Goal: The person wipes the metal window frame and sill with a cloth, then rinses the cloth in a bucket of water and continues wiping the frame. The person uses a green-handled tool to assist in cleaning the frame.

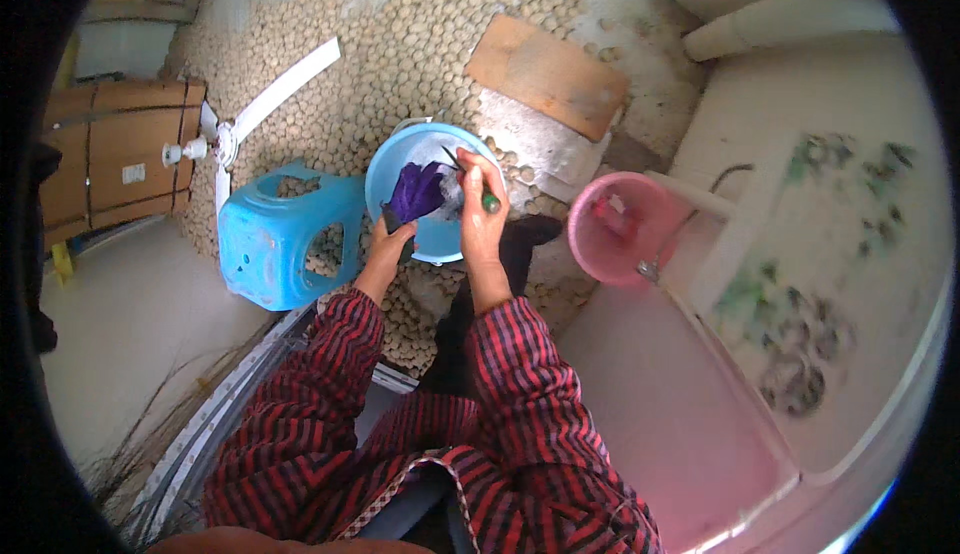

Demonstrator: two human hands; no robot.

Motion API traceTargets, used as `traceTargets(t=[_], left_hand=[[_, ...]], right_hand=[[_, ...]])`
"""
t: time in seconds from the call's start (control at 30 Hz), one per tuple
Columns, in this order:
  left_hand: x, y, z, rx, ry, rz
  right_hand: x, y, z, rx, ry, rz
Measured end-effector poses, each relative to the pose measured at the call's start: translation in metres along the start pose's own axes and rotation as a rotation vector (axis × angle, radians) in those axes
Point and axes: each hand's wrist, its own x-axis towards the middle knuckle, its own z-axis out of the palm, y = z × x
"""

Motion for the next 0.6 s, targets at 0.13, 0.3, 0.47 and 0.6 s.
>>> traceTargets(t=[0.13,0.3,0.47,0.6], left_hand=[[-0.094,0.084,0.005,-0.248,-0.281,0.04],[-0.241,0.177,0.045,-0.304,-0.878,0.189],[-0.349,0.224,0.124,0.097,-1.443,0.477],[-0.425,0.23,0.162,0.176,-1.723,0.089]], right_hand=[[-0.06,-0.14,-0.011,-0.119,-0.064,-0.259],[-0.185,-0.322,-0.034,-0.262,-0.258,-0.671],[-0.325,-0.461,-0.062,-0.644,-0.134,-1.086],[-0.447,-0.517,-0.086,-0.567,0.099,-1.192]])
